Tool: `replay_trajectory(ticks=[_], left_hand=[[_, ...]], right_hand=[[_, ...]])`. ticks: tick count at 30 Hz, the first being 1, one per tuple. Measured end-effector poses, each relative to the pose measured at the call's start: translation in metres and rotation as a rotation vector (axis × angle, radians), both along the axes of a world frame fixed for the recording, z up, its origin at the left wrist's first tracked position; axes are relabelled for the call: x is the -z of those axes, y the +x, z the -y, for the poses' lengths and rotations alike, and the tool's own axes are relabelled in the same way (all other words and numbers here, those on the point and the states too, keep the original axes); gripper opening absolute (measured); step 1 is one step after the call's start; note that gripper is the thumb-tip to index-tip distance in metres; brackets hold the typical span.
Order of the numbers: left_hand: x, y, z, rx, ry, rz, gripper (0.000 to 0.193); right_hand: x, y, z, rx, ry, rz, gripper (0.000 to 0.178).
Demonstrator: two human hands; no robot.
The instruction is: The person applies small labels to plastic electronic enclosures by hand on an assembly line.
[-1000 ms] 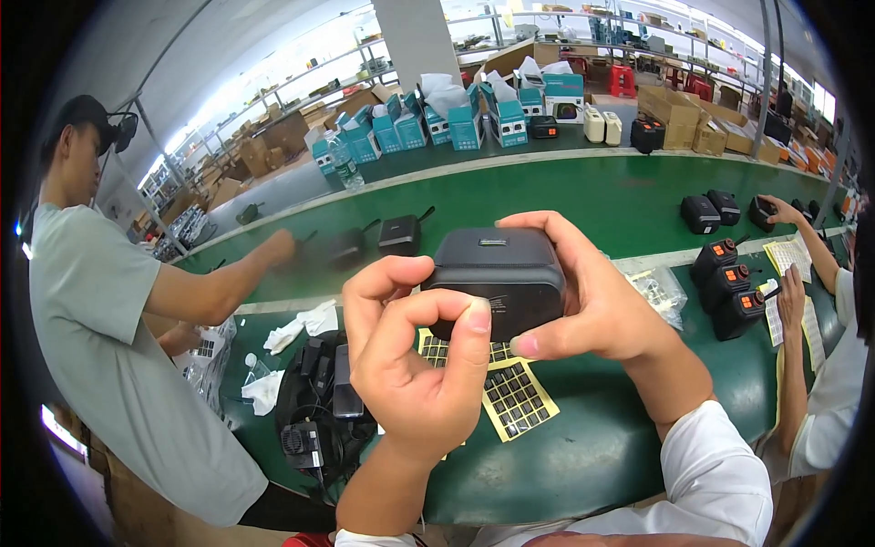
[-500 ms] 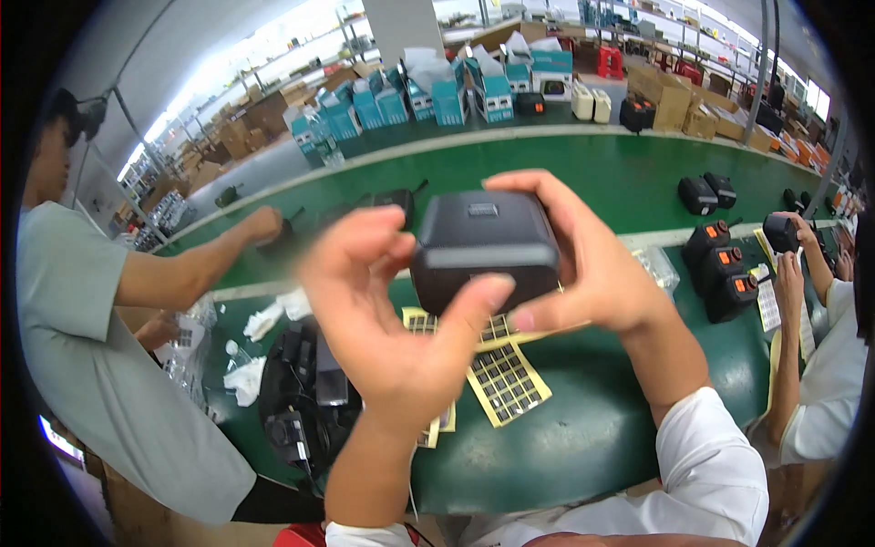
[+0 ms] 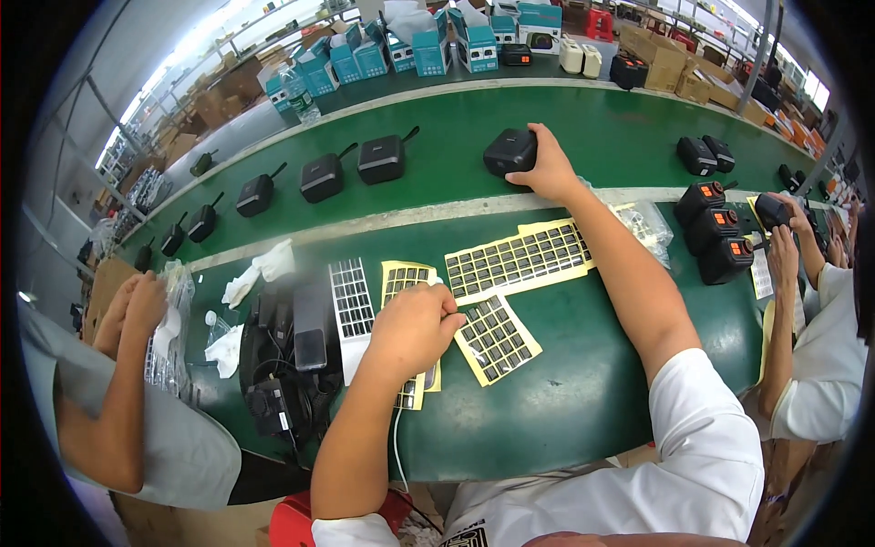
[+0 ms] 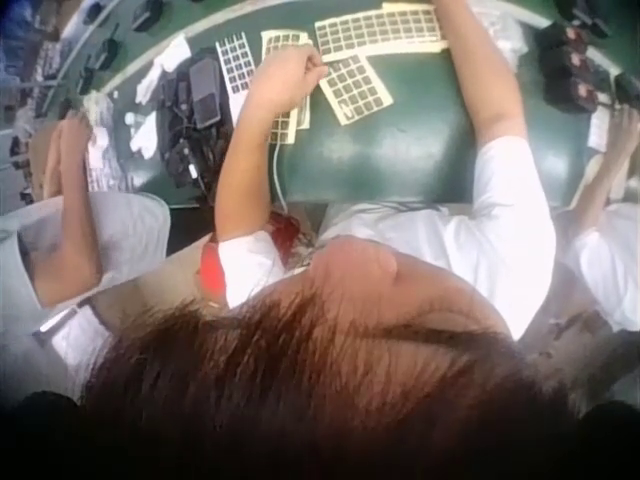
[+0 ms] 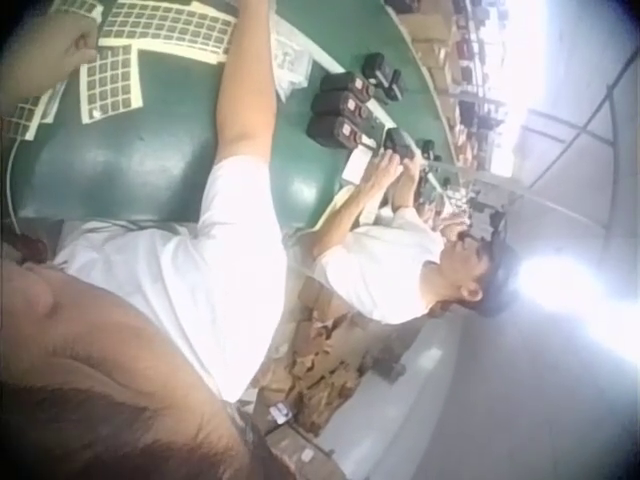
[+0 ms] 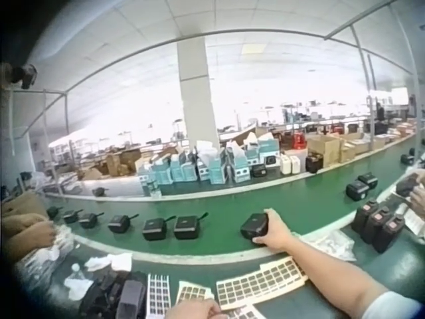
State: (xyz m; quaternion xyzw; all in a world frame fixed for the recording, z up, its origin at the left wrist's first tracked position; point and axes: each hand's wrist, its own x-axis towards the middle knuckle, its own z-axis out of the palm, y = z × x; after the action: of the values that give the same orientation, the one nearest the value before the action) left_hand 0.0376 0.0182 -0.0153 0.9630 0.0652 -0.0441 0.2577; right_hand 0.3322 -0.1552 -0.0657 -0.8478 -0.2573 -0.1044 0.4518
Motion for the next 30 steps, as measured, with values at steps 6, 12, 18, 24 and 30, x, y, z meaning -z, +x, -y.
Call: replay_trajectory(ticks=[6,12,18,24,30], left_hand=[[0.016,-0.005,-0.001,0.057,0.010,0.109,0.014],[0.022,-0.007,-0.001,0.051,0.212,0.241,0.010],[-0.004,-0.038,-0.015,0.210,0.282,0.500,0.015],[-0.086,-0.088,-0.042,0.057,0.189,0.600,0.014],[-0.076,-0.107,-0.036,0.088,0.028,0.585,0.014]], right_hand=[[-0.054,-0.063,-0.015,0.057,-0.598,0.243,0.079],[-0.048,-0.166,-0.020,-0.842,-0.690,-0.025,0.051],[-0.008,-0.176,-0.010,-0.751,-0.317,-0.112,0.044],[-0.007,-0.179,-0.004,-0.821,-0.261,-0.204,0.037],[-0.009,-0.189,0.000,-0.886,-0.146,-0.387,0.043]])
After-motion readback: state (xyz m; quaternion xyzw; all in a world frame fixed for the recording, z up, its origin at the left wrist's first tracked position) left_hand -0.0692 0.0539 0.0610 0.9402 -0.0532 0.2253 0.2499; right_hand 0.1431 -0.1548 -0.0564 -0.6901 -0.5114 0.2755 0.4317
